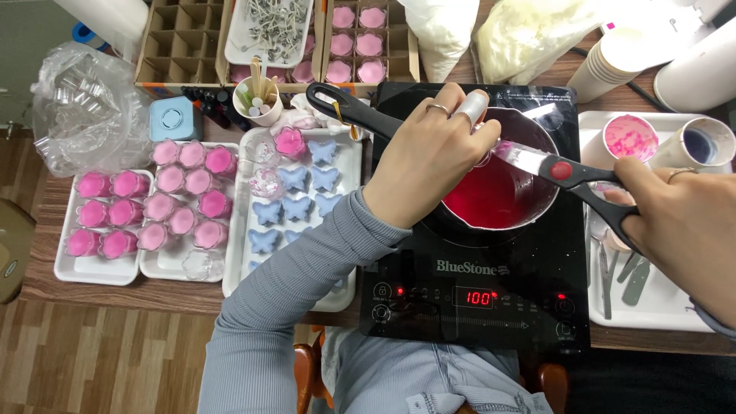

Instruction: The person trims excess wax from the tops of finished flower- and butterfly-shaped candles using scissors, holding each candle over a pot of melted red wax on an induction cooker so trimmings fall into the pot. They work through candles on trays one at a time and later stir the melted wax with a spoon.

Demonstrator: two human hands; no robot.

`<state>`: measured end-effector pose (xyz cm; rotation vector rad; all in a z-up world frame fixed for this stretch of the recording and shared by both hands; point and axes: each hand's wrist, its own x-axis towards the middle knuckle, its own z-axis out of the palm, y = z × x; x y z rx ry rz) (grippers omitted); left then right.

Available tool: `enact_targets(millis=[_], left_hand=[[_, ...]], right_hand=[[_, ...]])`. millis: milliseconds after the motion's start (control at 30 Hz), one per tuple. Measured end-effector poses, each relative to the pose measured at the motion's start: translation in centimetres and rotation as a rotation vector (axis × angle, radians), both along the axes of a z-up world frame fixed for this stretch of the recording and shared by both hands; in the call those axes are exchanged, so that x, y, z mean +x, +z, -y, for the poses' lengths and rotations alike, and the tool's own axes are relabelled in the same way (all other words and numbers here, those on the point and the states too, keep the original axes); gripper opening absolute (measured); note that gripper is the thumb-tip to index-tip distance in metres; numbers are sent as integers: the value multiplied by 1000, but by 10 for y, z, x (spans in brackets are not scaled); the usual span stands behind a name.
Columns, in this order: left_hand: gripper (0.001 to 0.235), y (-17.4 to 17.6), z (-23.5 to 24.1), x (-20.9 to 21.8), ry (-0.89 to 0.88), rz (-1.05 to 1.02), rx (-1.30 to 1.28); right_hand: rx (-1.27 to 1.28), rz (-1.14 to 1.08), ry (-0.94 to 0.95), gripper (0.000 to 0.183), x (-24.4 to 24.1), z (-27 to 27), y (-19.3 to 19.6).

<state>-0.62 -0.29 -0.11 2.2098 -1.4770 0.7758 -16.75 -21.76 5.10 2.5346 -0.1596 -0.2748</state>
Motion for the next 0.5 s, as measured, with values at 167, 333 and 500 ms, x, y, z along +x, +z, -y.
enact_targets(millis=[167,333,500], left_hand=[[9,-2,2,0,3,5,31],[9,-4,1,-1,9,-10,15],[7,-2,2,-2,1,-9,-8]], right_hand=[[100,100,109,27,-7,13,-16],[77,37,14,25,-4,11,-14],[15,-20,76,30,0,0,-5]])
